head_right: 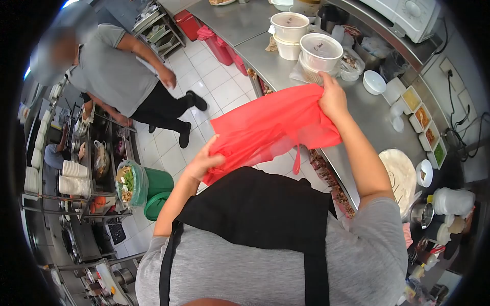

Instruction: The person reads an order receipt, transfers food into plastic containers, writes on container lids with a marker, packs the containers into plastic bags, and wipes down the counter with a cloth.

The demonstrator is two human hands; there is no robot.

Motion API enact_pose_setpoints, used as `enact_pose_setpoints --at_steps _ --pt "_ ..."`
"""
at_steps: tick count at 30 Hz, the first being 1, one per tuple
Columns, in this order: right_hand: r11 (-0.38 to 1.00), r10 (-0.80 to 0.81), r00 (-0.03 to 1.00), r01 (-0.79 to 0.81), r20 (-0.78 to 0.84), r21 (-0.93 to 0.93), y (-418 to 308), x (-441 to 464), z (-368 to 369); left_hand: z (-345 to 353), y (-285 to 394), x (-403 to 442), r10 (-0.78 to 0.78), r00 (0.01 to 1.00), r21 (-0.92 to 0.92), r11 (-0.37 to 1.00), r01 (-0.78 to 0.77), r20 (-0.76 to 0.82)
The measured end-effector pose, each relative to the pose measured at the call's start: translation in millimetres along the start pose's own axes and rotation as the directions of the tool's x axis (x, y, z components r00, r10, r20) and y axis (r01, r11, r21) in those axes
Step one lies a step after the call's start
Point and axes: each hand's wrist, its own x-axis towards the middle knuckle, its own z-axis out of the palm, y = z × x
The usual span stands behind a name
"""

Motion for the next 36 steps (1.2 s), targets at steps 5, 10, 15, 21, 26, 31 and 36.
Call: enact_pose_setpoints --at_steps 5,10,15,21,26,31,36 --pt "0.292 -0.389 0.712 -0.507 0.584 0.811 -82.1 -72.8 -22.8 -64.7 -47.4 39.3 0.219 0.91 0.811 0.557 0.18 -0.352" --pt "0.56 -0.556 0.651 -0.166 0.516 0.812 -117.3 -97.8 -41.4 -99.0 -87.7 61.5 0.063 0.952 -0.013 0.997 -0.07 -0.3" --pt "0.985 -0.172 0.973 0.175 -0.156 0.005 22.5 -24.4 -2.7 -11.8 -12.0 27.0 0.19 0.974 -0.4 0.908 -0.125 0.126" --pt "0.299 0.073 0.902 -0.426 0.425 0.854 15.0 -29.6 -47.1 -3.5 -29.9 70.2 -0.012 0.981 0.533 0.838 0.115 -0.192" --pt "0.275 -0.363 0.686 -0.567 0.63 0.776 -65.2 -117.9 -62.1 -49.2 -82.1 110.8 0.3 0.806 0.761 0.594 0.26 -0.51" --pt "0.852 -0.067 0.902 -0.171 0.427 0.494 40.1 -74.4 -64.3 13.5 -20.6 94.5 -0.023 0.995 -0.395 0.917 0.059 0.096" --pt "0.923 0.198 0.958 -0.11 0.21 -0.369 89.9 -36.6 -72.2 96.2 36.3 98.2 0.2 0.721 0.057 0.947 -0.315 0.663"
